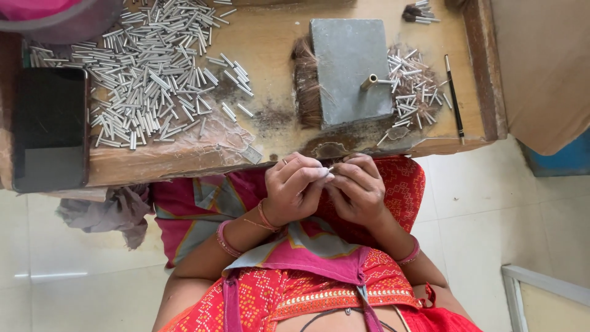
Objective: The person sits at a workbench covered with small metal cylindrical pieces and works on them one at a time, holding each piece between the fingers and rubbing and rolling it with a white paste-like substance on the fingertips. Finished pieces are placed back on the bench among the pile of metal pieces.
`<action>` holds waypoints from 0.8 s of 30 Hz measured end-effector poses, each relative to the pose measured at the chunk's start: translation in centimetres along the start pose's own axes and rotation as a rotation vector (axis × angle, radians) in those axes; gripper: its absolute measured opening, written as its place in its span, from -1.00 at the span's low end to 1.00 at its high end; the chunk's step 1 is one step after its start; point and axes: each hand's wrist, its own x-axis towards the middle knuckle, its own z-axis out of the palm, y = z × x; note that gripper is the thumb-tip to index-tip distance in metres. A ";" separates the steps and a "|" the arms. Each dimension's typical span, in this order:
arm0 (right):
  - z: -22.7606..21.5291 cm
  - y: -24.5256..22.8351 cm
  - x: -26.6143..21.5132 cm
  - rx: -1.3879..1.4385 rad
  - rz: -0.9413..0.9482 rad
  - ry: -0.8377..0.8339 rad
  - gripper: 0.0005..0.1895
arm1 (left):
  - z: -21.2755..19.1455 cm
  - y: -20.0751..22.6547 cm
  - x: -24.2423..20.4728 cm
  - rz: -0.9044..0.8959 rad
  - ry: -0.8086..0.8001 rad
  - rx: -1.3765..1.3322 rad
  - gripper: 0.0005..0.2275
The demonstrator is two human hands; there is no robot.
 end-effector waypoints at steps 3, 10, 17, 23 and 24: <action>-0.2 -0.3 0.3 -0.003 0.006 -0.018 -0.81 | 0.0 -0.1 -0.2 -0.020 0.015 -0.042 -0.86; -0.8 -1.1 0.9 0.023 0.032 -0.018 -0.85 | -0.3 0.4 -0.9 -0.180 0.042 -0.251 -0.88; -1.2 -2.2 0.3 0.446 0.351 0.115 -0.68 | 0.3 0.6 -1.7 -0.347 0.072 -0.480 -0.88; -2.2 -2.6 0.0 0.474 0.340 0.091 -0.79 | 0.5 1.4 -1.5 -0.369 0.004 -0.465 -0.89; -2.4 -2.8 0.1 0.302 0.259 0.059 -0.86 | 0.4 1.5 -1.4 -0.372 -0.013 -0.454 -0.90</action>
